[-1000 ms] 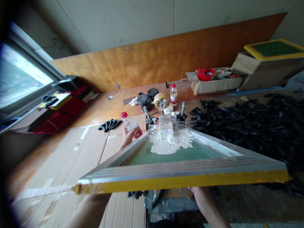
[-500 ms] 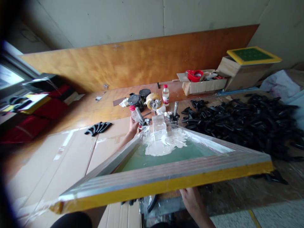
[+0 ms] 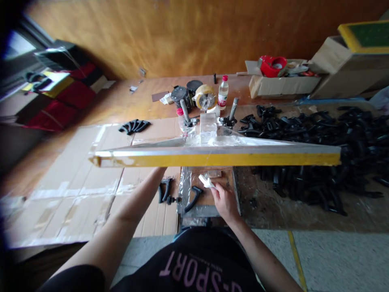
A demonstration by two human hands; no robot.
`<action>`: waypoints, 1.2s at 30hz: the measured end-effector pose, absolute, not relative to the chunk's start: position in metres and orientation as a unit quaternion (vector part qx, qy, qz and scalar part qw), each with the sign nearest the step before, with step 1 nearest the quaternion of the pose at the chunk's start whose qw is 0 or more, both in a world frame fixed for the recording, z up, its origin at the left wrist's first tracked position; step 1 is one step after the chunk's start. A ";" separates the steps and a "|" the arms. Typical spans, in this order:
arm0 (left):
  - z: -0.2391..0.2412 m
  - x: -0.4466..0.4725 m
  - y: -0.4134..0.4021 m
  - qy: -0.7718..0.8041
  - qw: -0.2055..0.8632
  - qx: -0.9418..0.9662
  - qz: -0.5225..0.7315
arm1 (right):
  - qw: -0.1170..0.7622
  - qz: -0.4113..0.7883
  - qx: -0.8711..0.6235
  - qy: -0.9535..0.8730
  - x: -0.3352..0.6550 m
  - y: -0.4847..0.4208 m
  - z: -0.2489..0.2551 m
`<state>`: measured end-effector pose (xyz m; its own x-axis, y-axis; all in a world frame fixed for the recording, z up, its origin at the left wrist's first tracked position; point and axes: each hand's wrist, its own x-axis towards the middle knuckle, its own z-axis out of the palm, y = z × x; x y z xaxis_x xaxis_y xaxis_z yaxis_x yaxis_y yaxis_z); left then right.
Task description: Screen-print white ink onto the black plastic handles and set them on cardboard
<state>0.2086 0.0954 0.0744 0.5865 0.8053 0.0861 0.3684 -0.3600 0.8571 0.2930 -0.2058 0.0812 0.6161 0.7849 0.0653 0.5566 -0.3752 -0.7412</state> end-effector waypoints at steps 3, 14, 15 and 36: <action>0.075 0.150 0.037 0.424 0.388 0.781 0.246 | 0.397 0.098 -0.753 -0.516 0.286 -0.192 0.074; 0.043 0.102 -0.121 0.354 0.125 0.922 0.099 | 0.210 0.092 -0.660 -0.716 0.273 -0.187 0.044; 0.043 0.103 -0.120 0.351 0.119 0.924 0.096 | 0.204 0.095 -0.660 -0.716 0.275 -0.193 0.045; 0.042 0.101 -0.115 0.330 0.131 0.930 0.095 | 0.275 0.141 -0.638 -0.705 0.298 -0.231 0.086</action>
<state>0.1013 -0.1146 0.0419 0.7637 0.6391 0.0906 0.5892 -0.7475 0.3067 0.2981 -0.2314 0.0858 -0.0339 0.9777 0.2074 0.8226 0.1452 -0.5497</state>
